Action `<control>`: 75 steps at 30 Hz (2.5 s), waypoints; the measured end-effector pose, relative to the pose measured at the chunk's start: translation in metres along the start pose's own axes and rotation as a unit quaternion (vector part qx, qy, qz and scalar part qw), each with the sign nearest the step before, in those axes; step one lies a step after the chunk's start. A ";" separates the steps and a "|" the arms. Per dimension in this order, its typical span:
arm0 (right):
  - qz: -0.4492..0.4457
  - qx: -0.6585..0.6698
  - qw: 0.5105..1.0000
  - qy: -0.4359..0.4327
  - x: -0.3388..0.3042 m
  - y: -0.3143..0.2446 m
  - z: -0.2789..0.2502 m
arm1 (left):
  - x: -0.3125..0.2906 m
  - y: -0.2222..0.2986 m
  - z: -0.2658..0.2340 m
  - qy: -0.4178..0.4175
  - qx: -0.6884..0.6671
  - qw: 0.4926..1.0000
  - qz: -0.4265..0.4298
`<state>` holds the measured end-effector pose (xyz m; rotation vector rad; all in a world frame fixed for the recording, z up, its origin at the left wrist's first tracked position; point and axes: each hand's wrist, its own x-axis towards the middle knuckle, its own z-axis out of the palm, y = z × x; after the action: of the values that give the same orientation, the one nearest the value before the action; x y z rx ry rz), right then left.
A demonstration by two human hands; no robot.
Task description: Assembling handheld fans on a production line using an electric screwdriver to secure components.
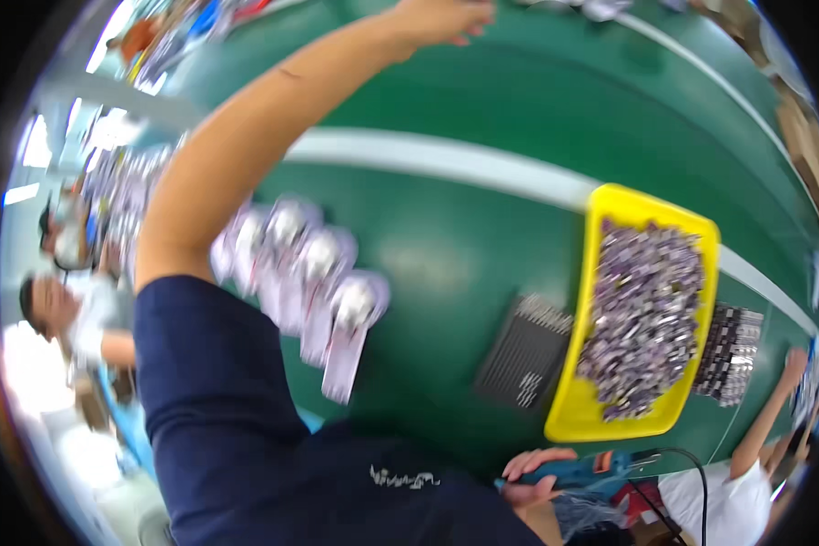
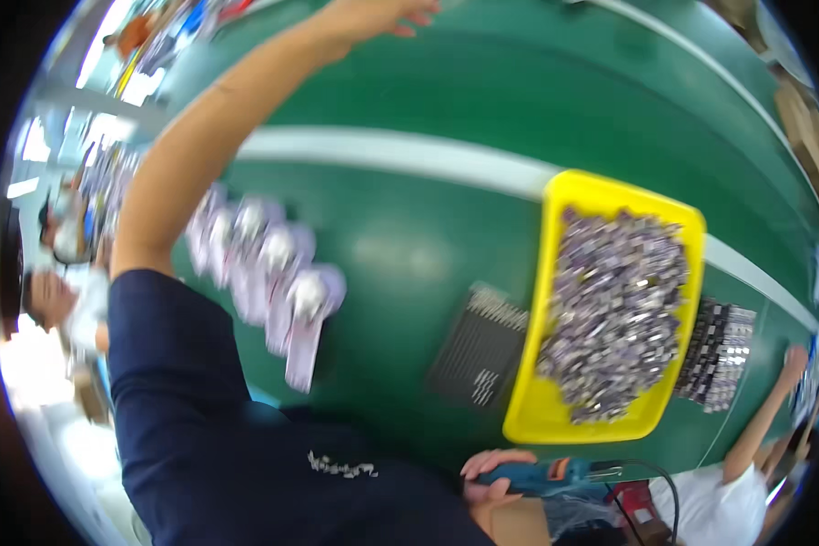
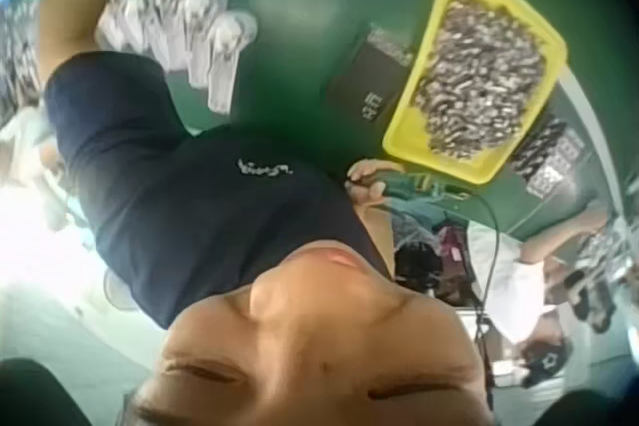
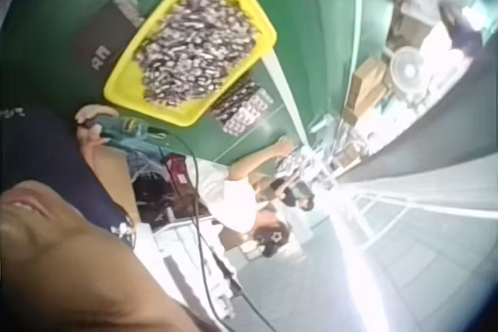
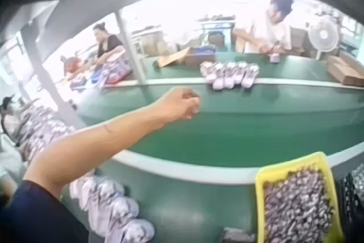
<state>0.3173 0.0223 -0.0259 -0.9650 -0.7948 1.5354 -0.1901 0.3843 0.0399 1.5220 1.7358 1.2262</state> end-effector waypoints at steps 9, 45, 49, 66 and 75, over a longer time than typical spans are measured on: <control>0.055 -0.033 0.998 -0.030 0.015 -0.004 0.007 | -0.381 0.141 -0.059 0.040 0.252 0.960 -0.118; -0.177 -0.677 0.709 -0.091 0.174 -0.061 0.063 | -0.433 0.070 0.078 0.073 0.071 0.990 0.094; -0.166 -0.497 0.843 -0.123 0.134 -0.073 0.091 | -0.434 0.066 0.081 0.119 0.031 0.990 0.066; -0.062 -0.555 0.763 -0.326 0.058 0.010 0.174 | -0.439 0.059 0.076 0.098 -0.170 0.979 -0.051; -0.025 -0.546 0.770 -0.329 0.058 0.015 0.171 | -0.440 0.058 0.072 0.081 -0.141 0.986 -0.047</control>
<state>0.1540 0.0784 0.0273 -1.1532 -2.3647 1.2852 0.0003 -0.0183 -0.0188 1.1922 1.6301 1.5082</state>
